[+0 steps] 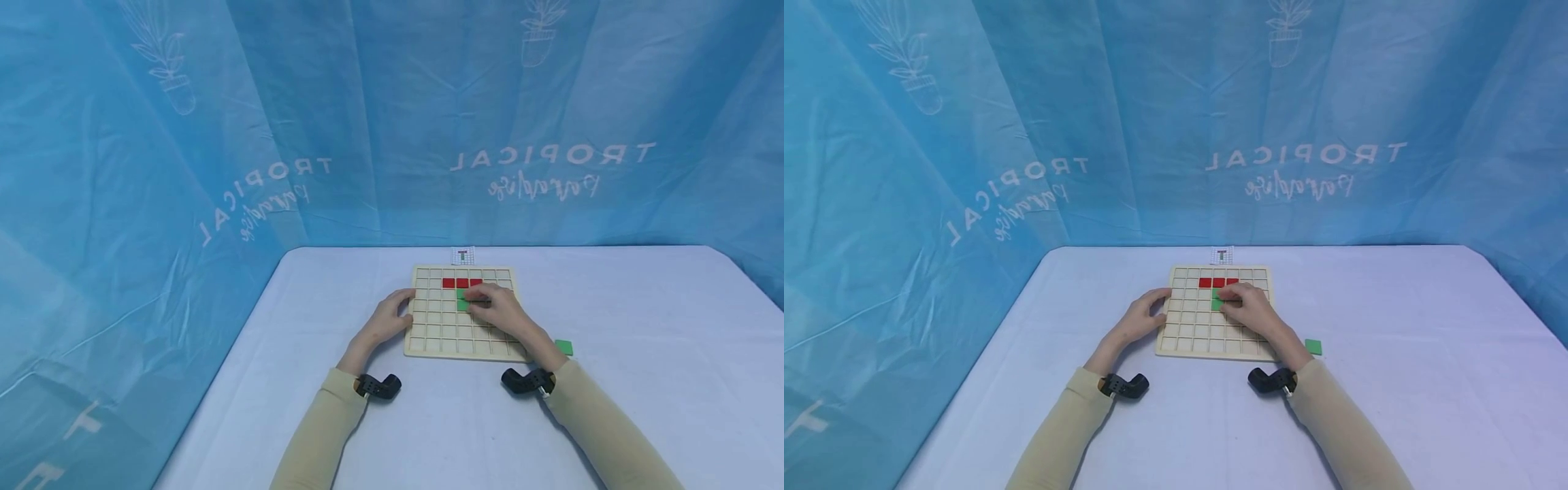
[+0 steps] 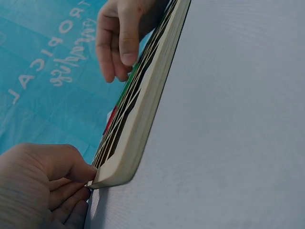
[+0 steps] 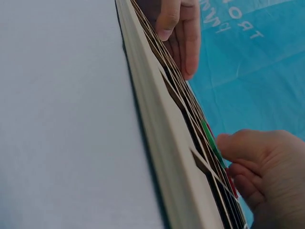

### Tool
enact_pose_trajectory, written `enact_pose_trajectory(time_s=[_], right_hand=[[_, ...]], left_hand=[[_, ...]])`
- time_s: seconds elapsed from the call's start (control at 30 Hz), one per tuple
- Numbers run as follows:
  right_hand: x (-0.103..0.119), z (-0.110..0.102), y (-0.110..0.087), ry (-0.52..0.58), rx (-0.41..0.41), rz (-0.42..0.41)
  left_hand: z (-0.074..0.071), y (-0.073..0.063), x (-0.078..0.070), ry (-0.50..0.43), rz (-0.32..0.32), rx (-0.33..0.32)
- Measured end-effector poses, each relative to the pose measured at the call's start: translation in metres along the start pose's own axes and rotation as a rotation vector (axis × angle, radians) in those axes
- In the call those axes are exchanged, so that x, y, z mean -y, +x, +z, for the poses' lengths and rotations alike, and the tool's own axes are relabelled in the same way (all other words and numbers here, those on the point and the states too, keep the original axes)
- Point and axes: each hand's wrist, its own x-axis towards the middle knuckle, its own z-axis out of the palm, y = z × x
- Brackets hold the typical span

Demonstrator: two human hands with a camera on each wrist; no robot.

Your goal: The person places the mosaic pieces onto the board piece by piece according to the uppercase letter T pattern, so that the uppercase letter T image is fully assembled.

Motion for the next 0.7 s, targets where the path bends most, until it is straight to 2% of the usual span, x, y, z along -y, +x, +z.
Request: enact_pose_trajectory(time_s=[0.23,0.4,0.5,0.57,0.7], right_hand=[[0.017,-0.018,0.002,0.144,0.000,0.109],[0.030,-0.053,-0.005,0.182,-0.005,0.079],[0.034,-0.079,-0.016,0.171,-0.024,0.061],[0.034,-0.094,-0.028,0.141,-0.045,0.078],[0.020,-0.112,-0.053,0.091,-0.082,0.093]], left_hand=[[0.001,-0.003,0.004,-0.004,-0.001,0.002],[0.003,-0.002,0.001,-0.012,-0.004,-0.002],[0.004,-0.001,-0.001,-0.007,-0.009,0.001],[0.003,0.000,-0.001,-0.004,-0.009,0.007],[0.000,0.000,0.001,-0.008,-0.007,0.001]])
